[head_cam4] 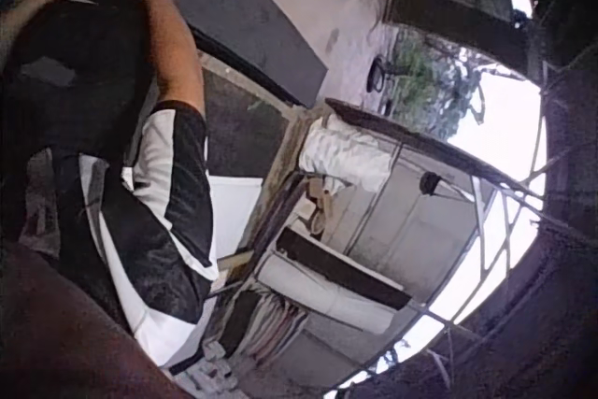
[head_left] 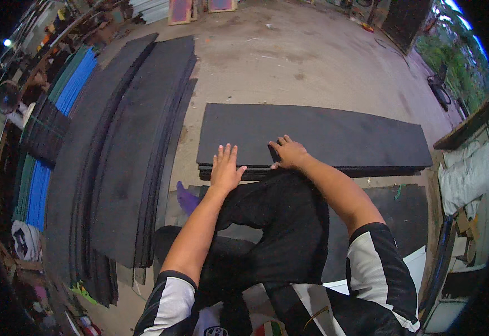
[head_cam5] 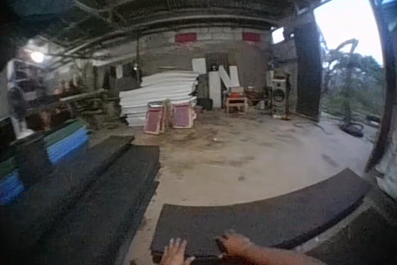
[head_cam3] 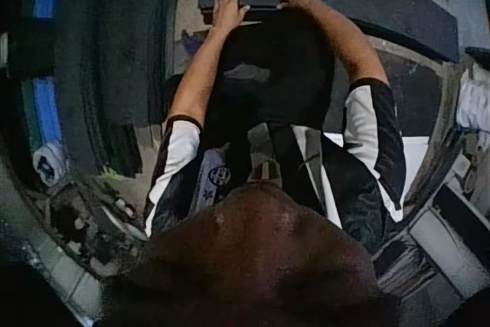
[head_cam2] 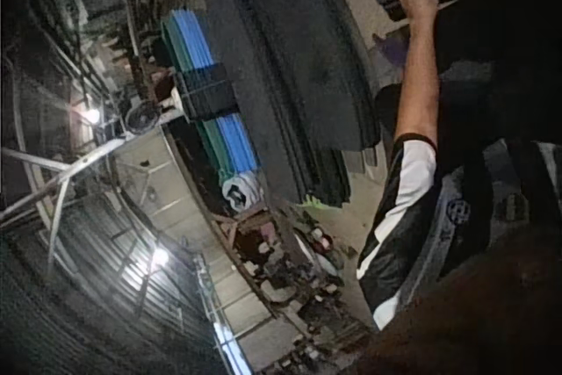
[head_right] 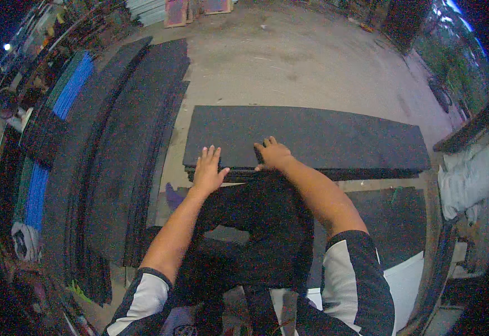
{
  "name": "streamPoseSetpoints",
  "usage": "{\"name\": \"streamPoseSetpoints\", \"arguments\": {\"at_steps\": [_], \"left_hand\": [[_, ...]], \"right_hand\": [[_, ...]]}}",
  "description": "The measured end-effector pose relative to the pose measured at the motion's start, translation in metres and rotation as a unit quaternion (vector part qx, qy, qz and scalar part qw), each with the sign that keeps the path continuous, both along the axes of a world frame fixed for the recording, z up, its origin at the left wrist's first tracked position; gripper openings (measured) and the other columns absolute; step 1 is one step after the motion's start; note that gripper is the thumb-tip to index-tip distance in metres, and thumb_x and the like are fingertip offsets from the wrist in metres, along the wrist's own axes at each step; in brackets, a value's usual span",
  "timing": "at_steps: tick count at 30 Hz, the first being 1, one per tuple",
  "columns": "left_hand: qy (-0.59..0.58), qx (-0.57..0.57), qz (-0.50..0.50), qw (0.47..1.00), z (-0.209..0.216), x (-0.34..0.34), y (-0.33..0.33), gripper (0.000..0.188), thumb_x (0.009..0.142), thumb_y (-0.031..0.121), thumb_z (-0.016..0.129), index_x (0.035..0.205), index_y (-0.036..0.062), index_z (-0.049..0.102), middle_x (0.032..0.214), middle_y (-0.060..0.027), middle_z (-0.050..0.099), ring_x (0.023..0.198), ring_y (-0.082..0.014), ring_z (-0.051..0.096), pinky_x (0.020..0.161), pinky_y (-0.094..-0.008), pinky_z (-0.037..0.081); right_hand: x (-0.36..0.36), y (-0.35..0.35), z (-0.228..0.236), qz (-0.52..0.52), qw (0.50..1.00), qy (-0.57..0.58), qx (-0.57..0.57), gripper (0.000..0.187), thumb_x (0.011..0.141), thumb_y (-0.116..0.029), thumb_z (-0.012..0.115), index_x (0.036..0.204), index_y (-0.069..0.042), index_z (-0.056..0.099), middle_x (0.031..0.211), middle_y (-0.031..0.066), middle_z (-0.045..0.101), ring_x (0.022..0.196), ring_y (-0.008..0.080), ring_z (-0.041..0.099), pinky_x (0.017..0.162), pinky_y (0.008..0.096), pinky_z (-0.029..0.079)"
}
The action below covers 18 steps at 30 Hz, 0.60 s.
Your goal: The person sits on the floor and repeatedly picks up dark gray foam sheets from a pile, then places them onto a separate stack. The person handles the sheets one at a time, transferring them between two locations on the floor.
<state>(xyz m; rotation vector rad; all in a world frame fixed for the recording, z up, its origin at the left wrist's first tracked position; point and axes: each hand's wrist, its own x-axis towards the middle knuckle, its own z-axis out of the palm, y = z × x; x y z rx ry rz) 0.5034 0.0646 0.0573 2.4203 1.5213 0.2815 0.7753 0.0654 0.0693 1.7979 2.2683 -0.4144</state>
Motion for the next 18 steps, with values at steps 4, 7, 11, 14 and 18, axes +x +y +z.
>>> {"name": "streamPoseSetpoints", "arguments": {"at_steps": [4,7,11,14,18], "left_hand": [[0.044,-0.029,-0.051,0.997,-0.019,0.035,0.007,0.084,0.094,0.041,0.072,0.160,0.0069,0.033,0.167,-0.0195,0.029,0.156,-0.0412,0.023,0.124,-0.0568,0.026],[0.054,-0.025,-0.074,0.995,-0.026,0.063,0.011,0.087,0.092,0.044,0.074,0.160,0.0081,0.033,0.167,-0.0179,0.029,0.156,-0.0407,0.023,0.124,-0.0568,0.026],[0.094,-0.038,-0.106,0.989,-0.020,0.085,0.012,0.092,0.088,0.048,0.077,0.160,0.0097,0.034,0.167,-0.0165,0.030,0.156,-0.0396,0.023,0.124,-0.0554,0.026],[0.099,-0.037,-0.123,0.987,-0.016,0.095,0.017,0.092,0.086,0.048,0.078,0.159,0.0128,0.036,0.167,-0.0149,0.030,0.156,-0.0375,0.025,0.125,-0.0531,0.027],[0.115,0.013,-0.139,0.984,0.002,0.107,0.024,0.082,0.086,0.037,0.080,0.156,0.0172,0.043,0.164,-0.0150,0.036,0.152,-0.0375,0.034,0.122,-0.0498,0.034]], "right_hand": [[0.025,-0.018,0.003,-0.040,0.998,-0.035,-0.036,0.110,0.075,-0.052,0.087,0.162,-0.017,0.030,0.164,0.0212,0.033,0.152,0.0475,0.029,0.116,0.0544,0.042],[0.040,-0.015,-0.028,-0.014,0.999,-0.030,0.019,0.082,0.093,-0.036,0.072,0.162,-0.019,0.031,0.164,0.0231,0.032,0.146,0.0531,0.036,0.111,0.0610,0.045],[0.051,-0.009,-0.027,0.058,0.998,-0.016,0.007,0.070,0.097,-0.030,0.067,0.159,-0.016,0.038,0.159,0.0277,0.039,0.139,0.0532,0.046,0.107,0.0598,0.049],[0.059,-0.008,-0.011,0.095,0.995,0.010,-0.008,0.070,0.096,-0.032,0.067,0.158,-0.015,0.040,0.157,0.0290,0.041,0.136,0.0518,0.050,0.108,0.0555,0.050],[0.064,-0.013,0.001,0.090,0.994,0.040,0.042,0.062,0.095,-0.037,0.067,0.149,-0.011,0.051,0.147,0.0282,0.053,0.131,0.0480,0.057,0.104,0.0530,0.054]]}}
